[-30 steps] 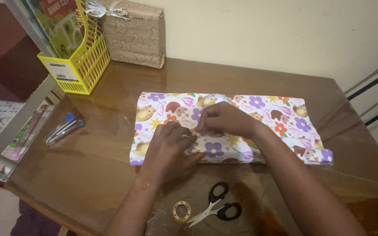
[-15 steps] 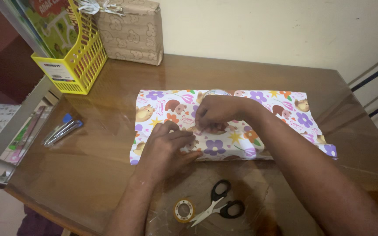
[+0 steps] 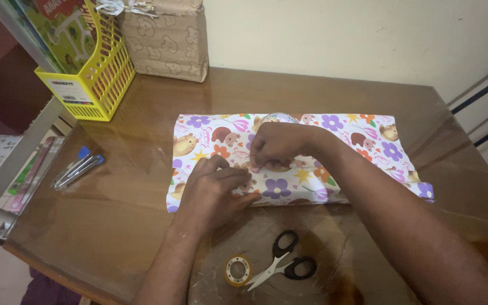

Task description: The person wraps a rectangular item with patterned wrapping paper on a wooden table. They fold the paper over the item, smooth the edges, and secure the seam with adhesive tape using scissors to cut the tape.

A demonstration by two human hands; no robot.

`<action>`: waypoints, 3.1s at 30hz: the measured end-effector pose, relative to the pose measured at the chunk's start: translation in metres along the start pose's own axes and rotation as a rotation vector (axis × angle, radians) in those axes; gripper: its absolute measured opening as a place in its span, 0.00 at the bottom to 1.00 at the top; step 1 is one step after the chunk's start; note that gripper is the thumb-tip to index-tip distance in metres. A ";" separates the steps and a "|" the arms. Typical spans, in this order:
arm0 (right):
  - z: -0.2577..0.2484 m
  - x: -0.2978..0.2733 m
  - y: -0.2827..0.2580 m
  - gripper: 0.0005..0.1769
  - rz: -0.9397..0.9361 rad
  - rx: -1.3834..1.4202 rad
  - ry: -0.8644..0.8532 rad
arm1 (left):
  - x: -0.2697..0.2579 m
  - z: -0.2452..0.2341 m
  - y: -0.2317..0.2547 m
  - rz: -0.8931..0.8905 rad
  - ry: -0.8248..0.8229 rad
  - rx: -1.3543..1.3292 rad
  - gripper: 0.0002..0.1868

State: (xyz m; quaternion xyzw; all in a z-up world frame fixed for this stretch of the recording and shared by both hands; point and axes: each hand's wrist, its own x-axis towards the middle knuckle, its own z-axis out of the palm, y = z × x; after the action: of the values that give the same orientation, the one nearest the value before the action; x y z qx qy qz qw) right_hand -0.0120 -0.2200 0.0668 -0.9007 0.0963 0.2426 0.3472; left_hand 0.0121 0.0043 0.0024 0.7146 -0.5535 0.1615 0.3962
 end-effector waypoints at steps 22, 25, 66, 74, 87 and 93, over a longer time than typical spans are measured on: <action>0.013 0.000 -0.005 0.13 0.010 -0.159 0.127 | 0.002 -0.002 0.003 0.003 0.005 0.006 0.17; 0.014 -0.001 -0.007 0.13 0.010 -0.184 0.152 | 0.002 -0.002 0.003 -0.005 0.008 0.001 0.17; 0.094 -0.075 0.014 0.31 -0.448 -0.660 0.823 | -0.003 0.002 0.002 0.031 0.063 0.001 0.17; 0.135 -0.099 0.039 0.26 -0.505 -0.483 1.145 | -0.004 0.000 0.004 0.053 0.068 0.075 0.18; 0.160 -0.109 0.084 0.09 -0.531 0.068 0.741 | -0.032 -0.009 0.029 -0.046 0.052 -0.119 0.16; 0.163 -0.108 0.074 0.08 -0.593 0.089 0.639 | -0.080 -0.026 0.056 -0.188 -0.150 -0.278 0.25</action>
State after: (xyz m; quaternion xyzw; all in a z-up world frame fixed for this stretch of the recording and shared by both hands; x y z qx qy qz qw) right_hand -0.1911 -0.1645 -0.0266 -0.9033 -0.0536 -0.1628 0.3932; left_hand -0.0607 0.0728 -0.0133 0.7117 -0.5292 -0.0081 0.4620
